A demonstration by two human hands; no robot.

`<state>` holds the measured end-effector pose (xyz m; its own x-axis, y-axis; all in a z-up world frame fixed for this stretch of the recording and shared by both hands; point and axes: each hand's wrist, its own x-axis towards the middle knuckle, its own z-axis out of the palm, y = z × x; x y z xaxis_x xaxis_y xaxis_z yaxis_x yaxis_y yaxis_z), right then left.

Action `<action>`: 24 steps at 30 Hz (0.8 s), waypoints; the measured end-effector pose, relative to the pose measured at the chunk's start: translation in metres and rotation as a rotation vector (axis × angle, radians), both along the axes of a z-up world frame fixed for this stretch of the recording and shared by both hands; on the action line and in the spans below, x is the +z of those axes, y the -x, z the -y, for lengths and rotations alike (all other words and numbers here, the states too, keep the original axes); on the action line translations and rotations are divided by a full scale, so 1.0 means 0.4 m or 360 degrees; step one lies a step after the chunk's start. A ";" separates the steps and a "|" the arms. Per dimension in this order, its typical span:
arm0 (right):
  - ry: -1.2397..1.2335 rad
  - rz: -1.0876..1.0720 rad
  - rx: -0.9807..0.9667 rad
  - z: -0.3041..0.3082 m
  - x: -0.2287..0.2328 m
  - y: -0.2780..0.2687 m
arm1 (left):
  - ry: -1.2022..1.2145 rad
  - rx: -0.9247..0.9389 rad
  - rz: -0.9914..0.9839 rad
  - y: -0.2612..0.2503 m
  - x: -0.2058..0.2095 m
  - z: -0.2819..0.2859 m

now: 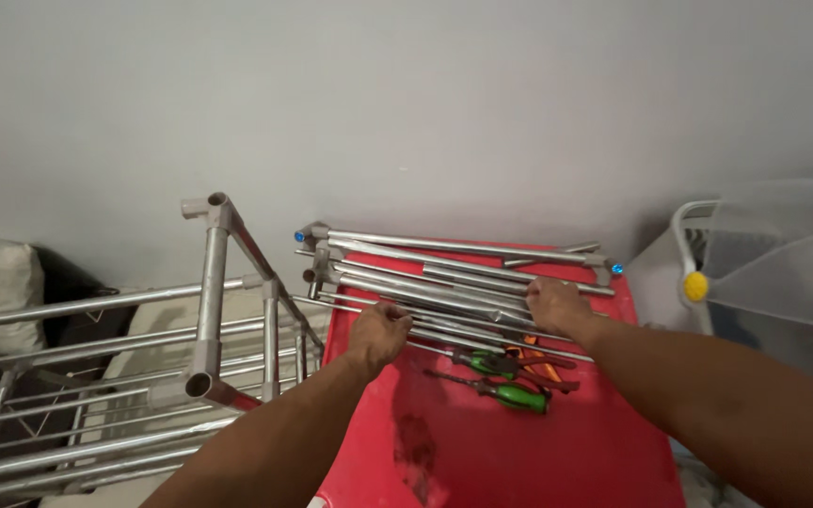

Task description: The person assembles a metal shelving unit by connecting metal poles and corner joints. They insert poles into joints and secure the frame, working with multiple components on a red stool in a small room.

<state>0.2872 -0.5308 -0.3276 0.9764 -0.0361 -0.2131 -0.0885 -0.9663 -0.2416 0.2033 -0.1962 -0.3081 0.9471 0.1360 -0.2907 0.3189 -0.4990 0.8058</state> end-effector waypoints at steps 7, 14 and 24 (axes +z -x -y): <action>0.0098 -0.0154 -0.0014 -0.005 -0.051 -0.017 | -0.0080 -0.0175 0.0206 -0.024 -0.081 -0.001; 0.0226 -0.0257 -0.0049 -0.017 -0.023 -0.024 | -0.0293 -0.0384 0.0194 -0.026 -0.078 0.038; 0.0102 -0.0162 -0.0118 -0.027 -0.016 -0.022 | -0.0265 -0.0485 0.0131 -0.006 -0.088 0.037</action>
